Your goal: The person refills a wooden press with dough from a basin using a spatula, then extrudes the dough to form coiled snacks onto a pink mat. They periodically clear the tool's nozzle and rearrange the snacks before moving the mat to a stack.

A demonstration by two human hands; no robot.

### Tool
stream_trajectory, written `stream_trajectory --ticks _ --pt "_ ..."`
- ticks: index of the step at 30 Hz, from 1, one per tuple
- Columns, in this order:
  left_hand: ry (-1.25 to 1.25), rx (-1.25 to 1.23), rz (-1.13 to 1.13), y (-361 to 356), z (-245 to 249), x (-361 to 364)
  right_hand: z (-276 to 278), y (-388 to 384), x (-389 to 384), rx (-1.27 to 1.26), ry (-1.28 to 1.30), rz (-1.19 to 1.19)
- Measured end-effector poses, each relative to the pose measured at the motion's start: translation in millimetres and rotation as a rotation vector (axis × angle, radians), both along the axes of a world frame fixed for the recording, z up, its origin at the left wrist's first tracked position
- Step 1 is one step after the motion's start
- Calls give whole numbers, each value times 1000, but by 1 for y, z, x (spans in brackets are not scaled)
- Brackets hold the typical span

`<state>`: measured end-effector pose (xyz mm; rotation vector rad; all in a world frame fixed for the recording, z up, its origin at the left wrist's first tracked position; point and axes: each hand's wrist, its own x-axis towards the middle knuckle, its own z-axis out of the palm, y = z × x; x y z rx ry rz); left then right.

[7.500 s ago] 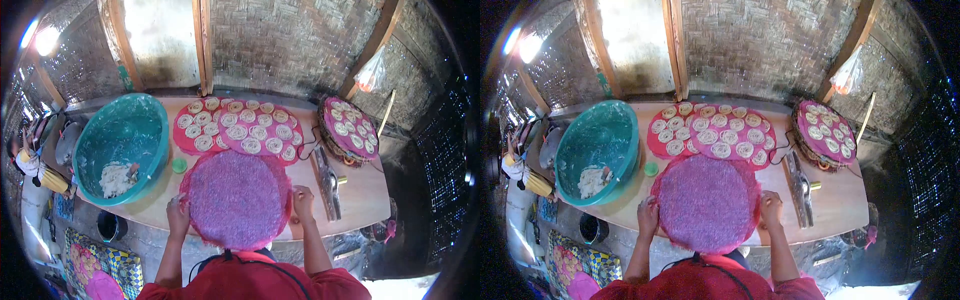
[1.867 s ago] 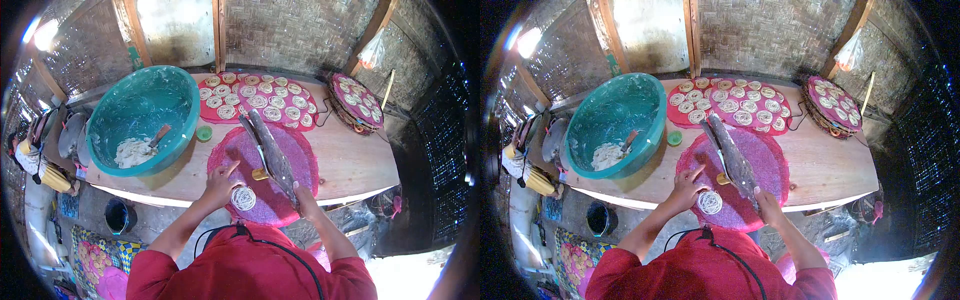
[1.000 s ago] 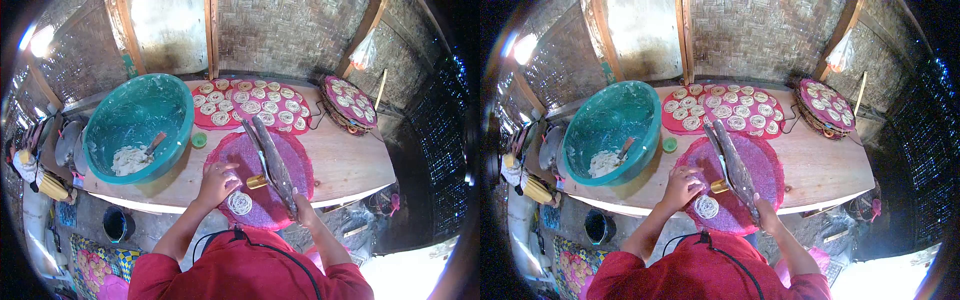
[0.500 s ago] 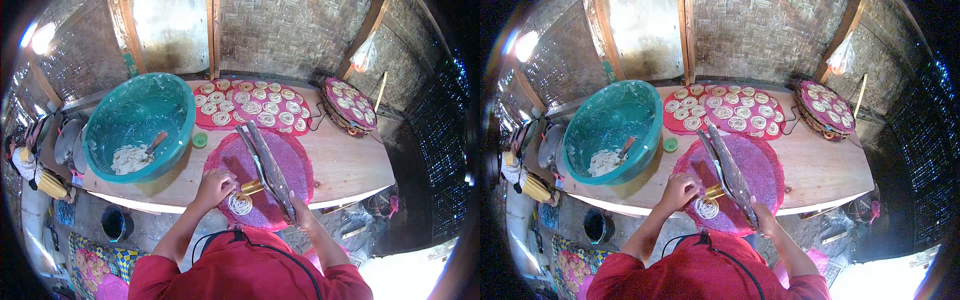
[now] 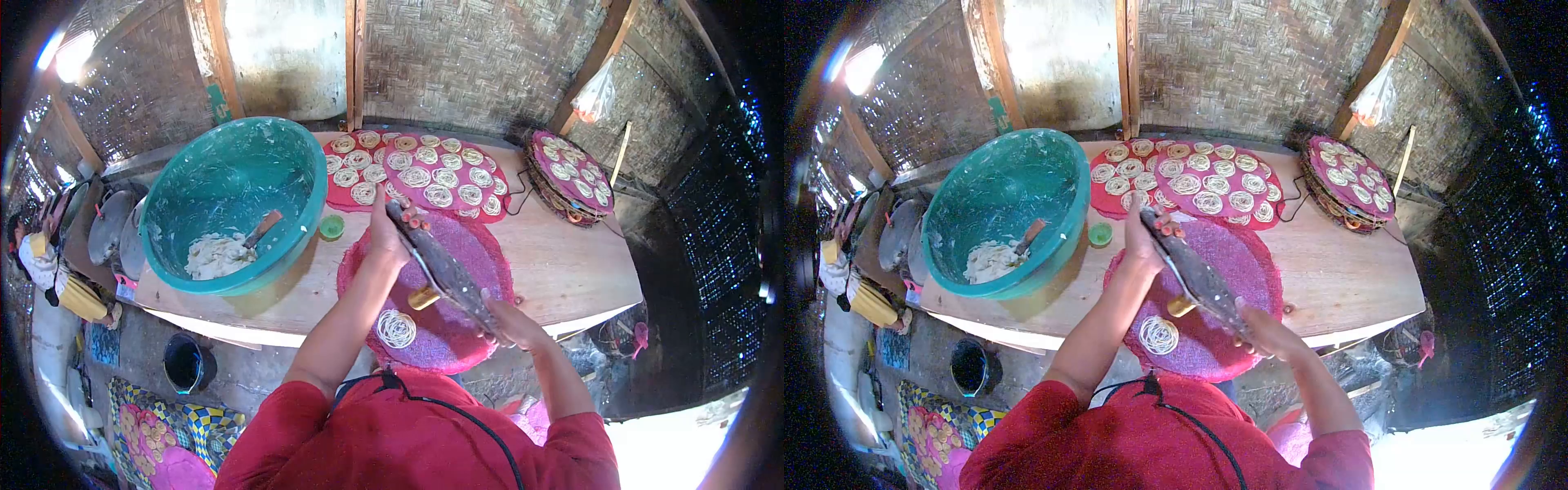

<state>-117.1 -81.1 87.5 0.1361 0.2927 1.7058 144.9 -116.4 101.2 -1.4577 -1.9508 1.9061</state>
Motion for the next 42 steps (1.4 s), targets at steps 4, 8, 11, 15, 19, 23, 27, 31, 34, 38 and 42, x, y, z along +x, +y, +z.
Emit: stream_trajectory --ticks 4,8,11,15,19,23,27,31,34,38,42 --pt "-83 -159 15 18 -39 23 8 10 19 -98 -168 1" --pt "-115 -425 10 7 -63 48 -8 -5 40 -417 -53 -72" --pt "-214 -427 -77 1 -76 58 -17 -11 50 -726 151 -143" --pt "-207 -441 -103 0 -86 67 -13 -23 47 -662 6 -157" --pt "-213 -390 -120 1 -92 68 -13 -22 47 -451 -96 -111" --pt "-186 -269 -113 5 -64 53 -18 -23 38 -209 -120 -80" --pt "-157 -304 -85 -13 -46 46 -7 -33 33 -217 -156 -69" --pt "-191 -381 -68 -27 -45 58 1 -41 43 -268 -129 -41" --pt "-228 -367 -95 -22 -58 70 18 -44 46 -210 -162 -49" --pt "-244 -273 -117 -7 -54 73 11 -35 51 -101 -223 -59" --pt "-192 -231 -108 2 -44 59 10 -33 39 -8 -228 -70"
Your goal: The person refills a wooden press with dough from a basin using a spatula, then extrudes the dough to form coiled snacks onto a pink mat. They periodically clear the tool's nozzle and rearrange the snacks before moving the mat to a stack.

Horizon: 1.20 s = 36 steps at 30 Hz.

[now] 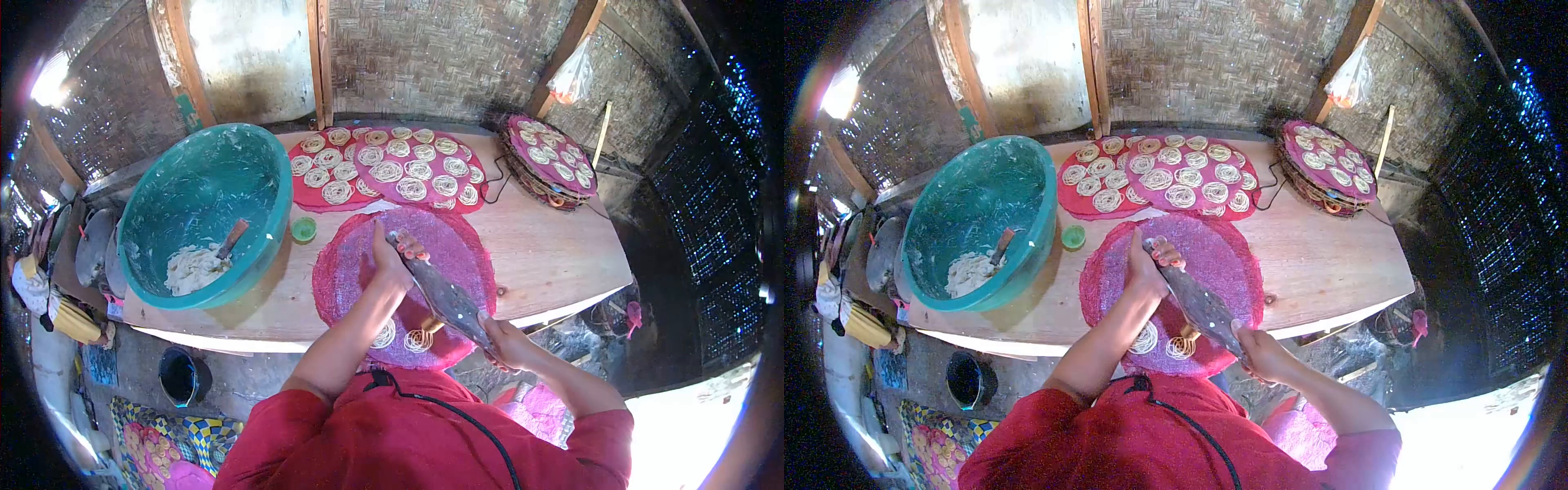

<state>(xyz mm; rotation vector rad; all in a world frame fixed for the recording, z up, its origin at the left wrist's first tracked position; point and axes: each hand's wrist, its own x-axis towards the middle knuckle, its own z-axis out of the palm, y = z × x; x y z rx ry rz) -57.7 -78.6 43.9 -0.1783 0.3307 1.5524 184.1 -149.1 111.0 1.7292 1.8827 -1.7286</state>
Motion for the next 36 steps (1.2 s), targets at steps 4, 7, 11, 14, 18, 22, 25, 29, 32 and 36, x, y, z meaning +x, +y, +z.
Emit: stream_trajectory --ticks 4,7,11,14,18,22,25,29,32,36 --pt "32 60 -23 -2 1 -19 -16 -2 -9 24 103 -5" --pt "90 37 -9 -12 2 -23 -15 -9 -14 -17 114 3" --pt "103 1 -2 -24 0 -22 -27 -15 -12 1 125 1" --pt "88 53 -17 -21 -4 -23 -26 -11 -9 -34 122 1" --pt "-55 214 -67 -11 -16 -30 -28 1 -7 -289 364 -6" --pt "-102 282 -68 -8 -23 -34 -50 1 -22 -582 779 -309" --pt "-75 271 -56 -8 -25 -36 -84 -5 -41 -720 1000 -503" --pt "-111 235 -51 -11 -30 -35 -98 -11 -49 -855 1280 -404" --pt "-140 235 -49 -10 -35 -33 -94 -13 -51 -941 1270 -570" --pt "-167 251 -35 -10 -40 -34 -123 -9 -44 -997 1306 -577"
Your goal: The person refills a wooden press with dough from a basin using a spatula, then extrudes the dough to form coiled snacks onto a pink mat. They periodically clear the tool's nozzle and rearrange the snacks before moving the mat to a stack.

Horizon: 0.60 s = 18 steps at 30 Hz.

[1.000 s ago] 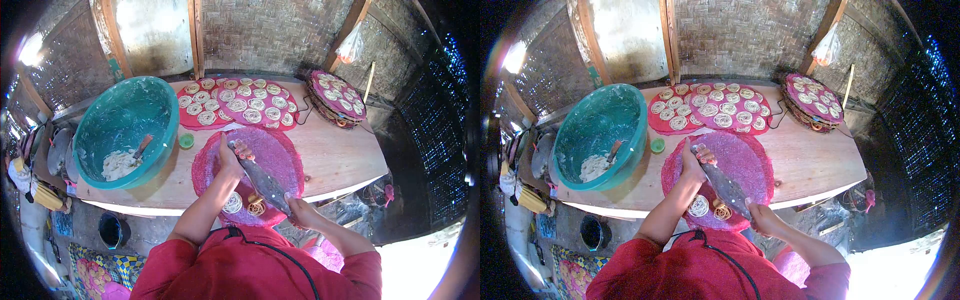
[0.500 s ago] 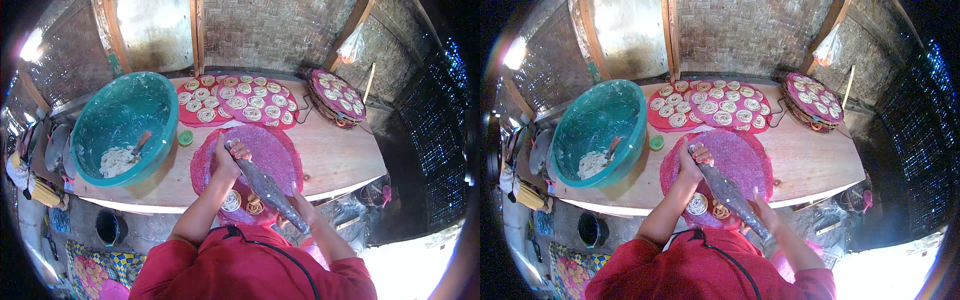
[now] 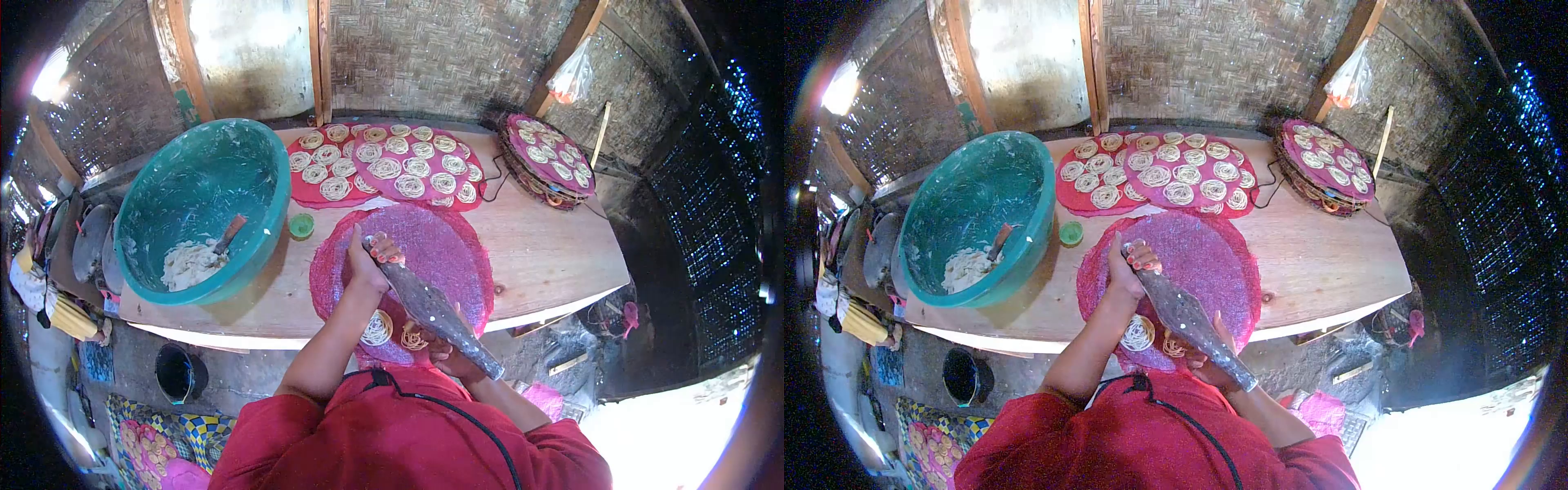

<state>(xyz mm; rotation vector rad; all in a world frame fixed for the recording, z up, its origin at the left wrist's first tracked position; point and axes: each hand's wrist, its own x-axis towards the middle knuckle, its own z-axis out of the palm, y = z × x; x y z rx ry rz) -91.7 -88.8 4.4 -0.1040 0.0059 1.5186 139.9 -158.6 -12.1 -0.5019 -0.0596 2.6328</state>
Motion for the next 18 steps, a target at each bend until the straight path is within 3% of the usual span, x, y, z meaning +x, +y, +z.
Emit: stream_trajectory --ticks 2,6,8,12,17,18 --pt "19 -26 15 0 1 0 -14 -1 3 -30 135 45" --pt "46 -23 38 -2 5 -2 -15 -10 3 27 51 70" --pt "43 -14 39 -1 6 -5 15 -15 -6 266 35 133" --pt "62 -15 97 1 13 -11 12 -21 -6 344 -150 205" --pt "18 93 63 -2 39 -21 1 -20 -3 893 -475 420" --pt "40 112 65 -3 45 -23 12 -22 -7 893 -475 419"
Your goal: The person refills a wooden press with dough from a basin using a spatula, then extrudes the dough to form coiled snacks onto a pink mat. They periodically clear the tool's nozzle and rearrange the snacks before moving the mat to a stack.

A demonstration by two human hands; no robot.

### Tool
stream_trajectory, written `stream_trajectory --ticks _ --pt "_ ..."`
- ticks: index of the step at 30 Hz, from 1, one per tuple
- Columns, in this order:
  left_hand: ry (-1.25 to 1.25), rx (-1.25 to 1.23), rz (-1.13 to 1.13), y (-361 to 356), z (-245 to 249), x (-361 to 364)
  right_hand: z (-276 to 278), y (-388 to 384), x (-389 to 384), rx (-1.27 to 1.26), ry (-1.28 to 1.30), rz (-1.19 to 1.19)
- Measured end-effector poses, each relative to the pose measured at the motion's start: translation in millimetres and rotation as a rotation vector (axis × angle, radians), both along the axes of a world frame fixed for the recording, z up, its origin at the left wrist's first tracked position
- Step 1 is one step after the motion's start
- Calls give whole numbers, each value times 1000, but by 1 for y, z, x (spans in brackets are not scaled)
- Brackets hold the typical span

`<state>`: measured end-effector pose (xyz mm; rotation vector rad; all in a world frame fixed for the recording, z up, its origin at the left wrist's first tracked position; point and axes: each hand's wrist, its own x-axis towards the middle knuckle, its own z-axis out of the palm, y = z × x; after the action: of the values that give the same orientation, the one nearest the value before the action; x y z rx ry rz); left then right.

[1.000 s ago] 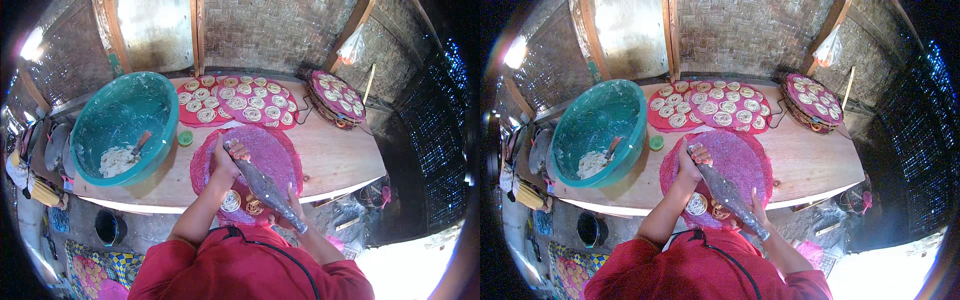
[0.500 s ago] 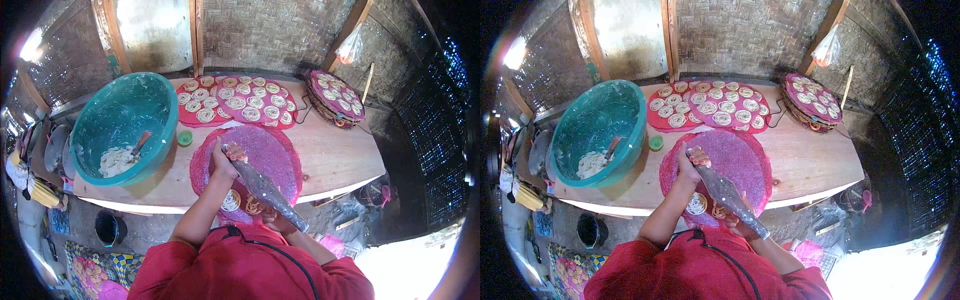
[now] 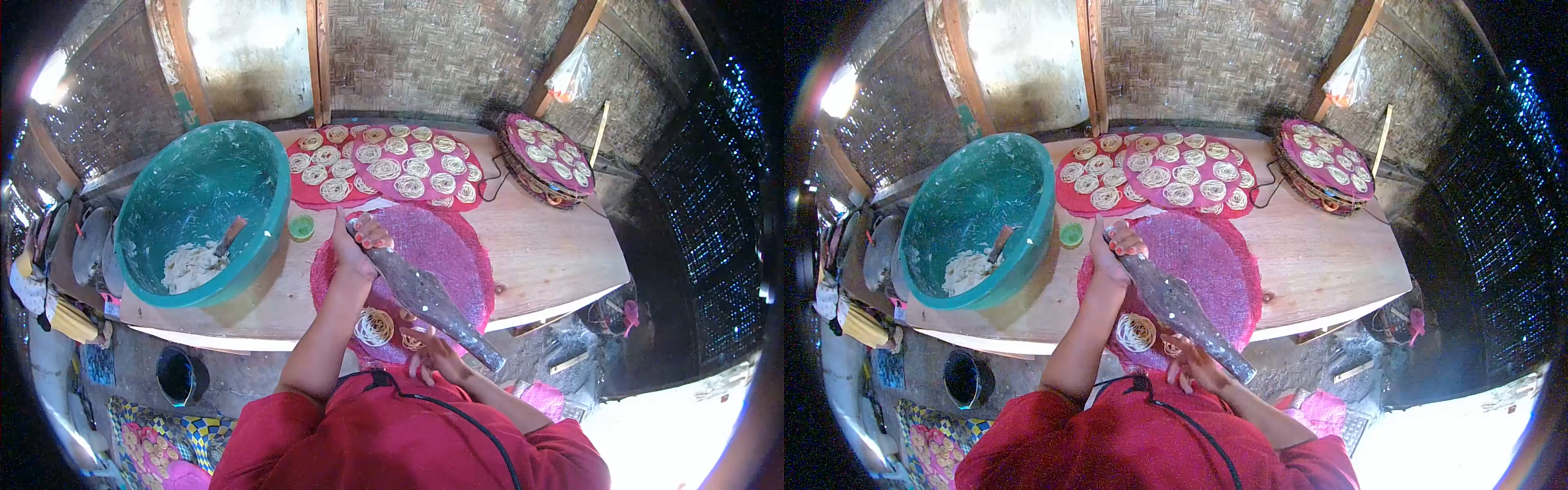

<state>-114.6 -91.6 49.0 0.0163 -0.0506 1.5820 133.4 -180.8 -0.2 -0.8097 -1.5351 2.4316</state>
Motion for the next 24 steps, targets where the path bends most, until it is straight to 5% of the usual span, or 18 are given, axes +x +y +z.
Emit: stream_trajectory --ticks 2,6,9,12,18,24 --pt "-9 47 -16 -1 11 -3 23 -5 -7 251 -310 22" --pt "36 55 -10 -9 29 -4 27 -9 -8 574 -399 79" --pt "57 109 -28 -11 33 -4 -21 -9 -3 830 -185 -50" --pt "82 194 -39 -15 37 -3 -33 -8 1 1090 -258 35" --pt "89 215 -65 -20 43 -2 -24 -15 0 1359 -277 95" --pt "93 220 -82 -26 50 1 -50 -13 5 1245 -164 160"
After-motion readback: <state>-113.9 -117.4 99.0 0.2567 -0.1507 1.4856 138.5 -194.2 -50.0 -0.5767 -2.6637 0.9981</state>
